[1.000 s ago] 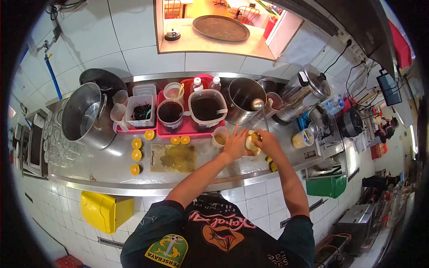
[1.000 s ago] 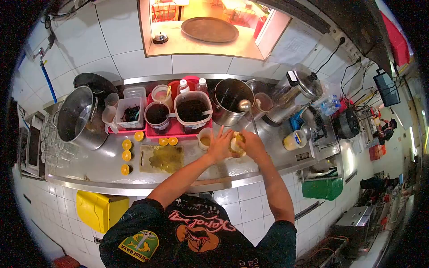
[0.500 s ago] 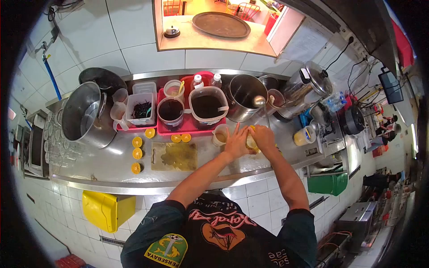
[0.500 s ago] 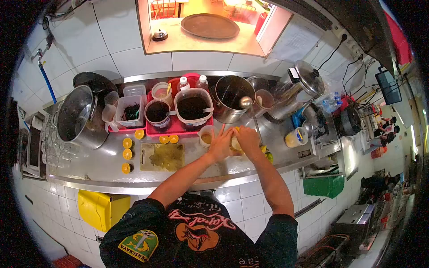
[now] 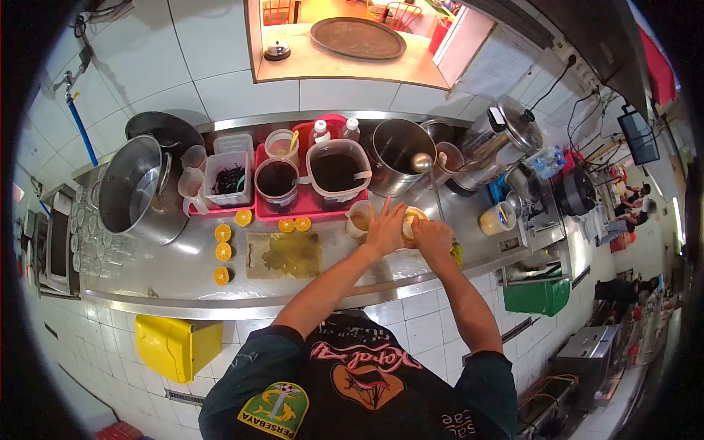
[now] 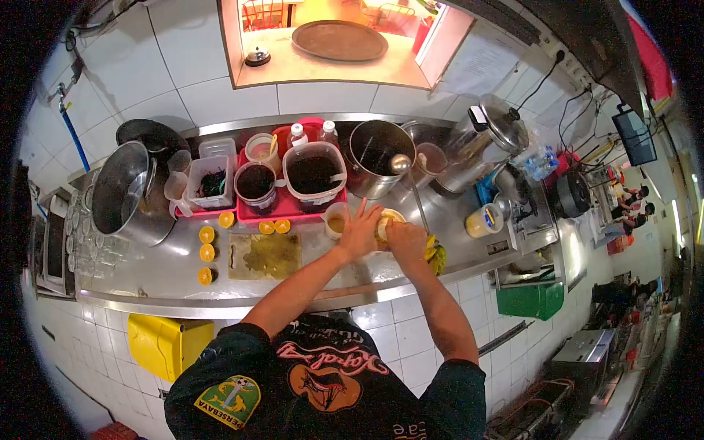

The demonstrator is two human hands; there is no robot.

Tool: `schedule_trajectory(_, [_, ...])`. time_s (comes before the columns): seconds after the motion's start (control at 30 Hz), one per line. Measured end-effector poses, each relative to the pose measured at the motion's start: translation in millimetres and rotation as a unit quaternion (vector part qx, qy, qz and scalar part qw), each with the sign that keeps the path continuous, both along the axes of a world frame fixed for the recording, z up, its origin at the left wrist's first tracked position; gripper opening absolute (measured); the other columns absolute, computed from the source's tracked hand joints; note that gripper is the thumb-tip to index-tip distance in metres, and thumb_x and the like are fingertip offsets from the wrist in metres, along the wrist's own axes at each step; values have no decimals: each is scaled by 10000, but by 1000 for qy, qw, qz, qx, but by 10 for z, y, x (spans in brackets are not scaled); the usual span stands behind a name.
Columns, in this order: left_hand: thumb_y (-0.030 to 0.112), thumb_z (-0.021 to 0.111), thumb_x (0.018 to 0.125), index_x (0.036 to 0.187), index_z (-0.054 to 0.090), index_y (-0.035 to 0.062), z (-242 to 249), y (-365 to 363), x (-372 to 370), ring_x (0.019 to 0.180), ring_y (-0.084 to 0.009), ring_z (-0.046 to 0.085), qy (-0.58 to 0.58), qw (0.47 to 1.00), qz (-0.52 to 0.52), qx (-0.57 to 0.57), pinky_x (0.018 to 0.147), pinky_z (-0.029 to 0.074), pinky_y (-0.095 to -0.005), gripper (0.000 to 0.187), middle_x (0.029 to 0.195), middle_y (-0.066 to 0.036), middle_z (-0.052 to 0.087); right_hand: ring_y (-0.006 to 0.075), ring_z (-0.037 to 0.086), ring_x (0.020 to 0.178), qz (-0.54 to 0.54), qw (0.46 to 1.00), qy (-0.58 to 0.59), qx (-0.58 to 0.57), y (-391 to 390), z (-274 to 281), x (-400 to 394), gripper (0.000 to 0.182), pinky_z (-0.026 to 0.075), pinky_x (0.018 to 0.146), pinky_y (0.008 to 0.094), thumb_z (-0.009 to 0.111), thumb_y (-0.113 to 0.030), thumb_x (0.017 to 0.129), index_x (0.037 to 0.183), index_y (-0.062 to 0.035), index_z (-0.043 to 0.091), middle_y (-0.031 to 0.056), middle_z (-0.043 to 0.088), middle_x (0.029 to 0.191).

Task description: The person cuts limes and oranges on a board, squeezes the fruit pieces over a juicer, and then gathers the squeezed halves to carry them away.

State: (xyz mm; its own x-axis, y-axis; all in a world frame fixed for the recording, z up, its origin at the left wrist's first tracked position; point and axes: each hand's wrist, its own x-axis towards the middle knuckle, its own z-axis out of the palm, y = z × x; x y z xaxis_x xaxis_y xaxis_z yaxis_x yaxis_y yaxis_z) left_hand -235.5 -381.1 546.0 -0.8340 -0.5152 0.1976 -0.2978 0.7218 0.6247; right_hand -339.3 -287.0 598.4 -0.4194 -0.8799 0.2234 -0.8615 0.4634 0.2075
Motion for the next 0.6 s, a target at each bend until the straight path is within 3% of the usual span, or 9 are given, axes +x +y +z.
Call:
schedule_trajectory(0.07, [585, 794, 575, 1375, 425, 38, -5, 16, -11, 1424, -358, 218, 13, 1000, 3, -10, 1060, 125, -707, 1037, 1457, -123, 400, 301, 643, 512, -34, 999, -19, -4, 53, -40, -44, 479, 512, 496, 425, 487, -347, 937, 607, -52, 672, 147, 637, 580])
schedule_trajectory(0.17, [620, 780, 571, 1381, 419, 39, 53, -4, 21, 1420, -355, 229, -11, 1000, 0, -22, 1059, 131, -707, 1059, 1456, -129, 400, 312, 623, 502, 63, 997, 7, -53, 126, -279, -252, 500, 478, 477, 433, 482, -343, 941, 583, -29, 638, 154, 630, 577])
schedule_trajectory(0.23, [586, 800, 574, 1380, 423, 46, 14, 15, 50, 1415, -361, 240, 29, 999, 15, -41, 1082, 159, -666, 1041, 1448, -142, 403, 317, 578, 472, -16, 941, -241, -239, 233, -545, -415, 556, 436, 476, 439, 467, -394, 959, 580, -10, 601, 173, 609, 569])
schedule_trajectory(0.33, [513, 820, 597, 1335, 467, 41, 60, 45, 261, 1419, -359, 223, 136, 991, 2, -12, 1129, 184, -573, 944, 1452, -156, 388, 307, 556, 499, -65, 884, -336, -319, 639, -1218, -835, 606, 419, 518, 440, 449, -461, 968, 636, 20, 611, 177, 609, 599])
schedule_trajectory(0.37, [398, 816, 663, 1238, 535, 37, 233, 69, 448, 1336, -353, 372, 206, 978, 17, -15, 1086, 304, -499, 734, 1370, -169, 468, 299, 554, 516, -142, 873, -361, -296, 760, -1236, -863, 616, 424, 538, 433, 450, -491, 962, 674, 25, 625, 175, 610, 610])
schedule_trajectory(0.4, [398, 816, 663, 1238, 535, 37, 172, 32, 613, 1336, -353, 372, 198, 980, 25, -16, 1086, 304, -499, 734, 1370, -169, 468, 292, 552, 533, -219, 855, -384, -271, 879, -1226, -862, 630, 428, 559, 426, 451, -520, 956, 713, 30, 640, 172, 611, 621])
schedule_trajectory(0.47, [311, 794, 711, 1124, 577, 28, 28, -74, 1004, 1152, -343, 528, 243, 964, 104, 9, 966, 412, -458, 546, 1216, -162, 562, 324, 593, 617, -203, 862, -399, -237, 1156, -1209, -836, 594, 441, 602, 444, 486, -513, 939, 777, 31, 662, 185, 643, 678])
schedule_trajectory(0.53, [249, 773, 733, 1050, 595, 26, -402, -256, 1313, 985, -339, 583, 194, 945, 264, -22, 858, 451, -442, 426, 1085, -151, 599, 356, 607, 672, -195, 877, -379, -224, 1367, -1390, -856, 509, 449, 626, 459, 548, -458, 913, 786, 26, 639, 203, 643, 707])
schedule_trajectory(0.6, [309, 761, 743, 1094, 582, 28, -697, -457, 1650, 1044, -341, 557, 94, 922, 375, -22, 874, 441, -463, 483, 1108, -151, 582, 389, 621, 726, -188, 892, -352, -213, 1561, -1647, -893, 435, 456, 650, 475, 610, -403, 888, 794, 21, 616, 220, 643, 737])
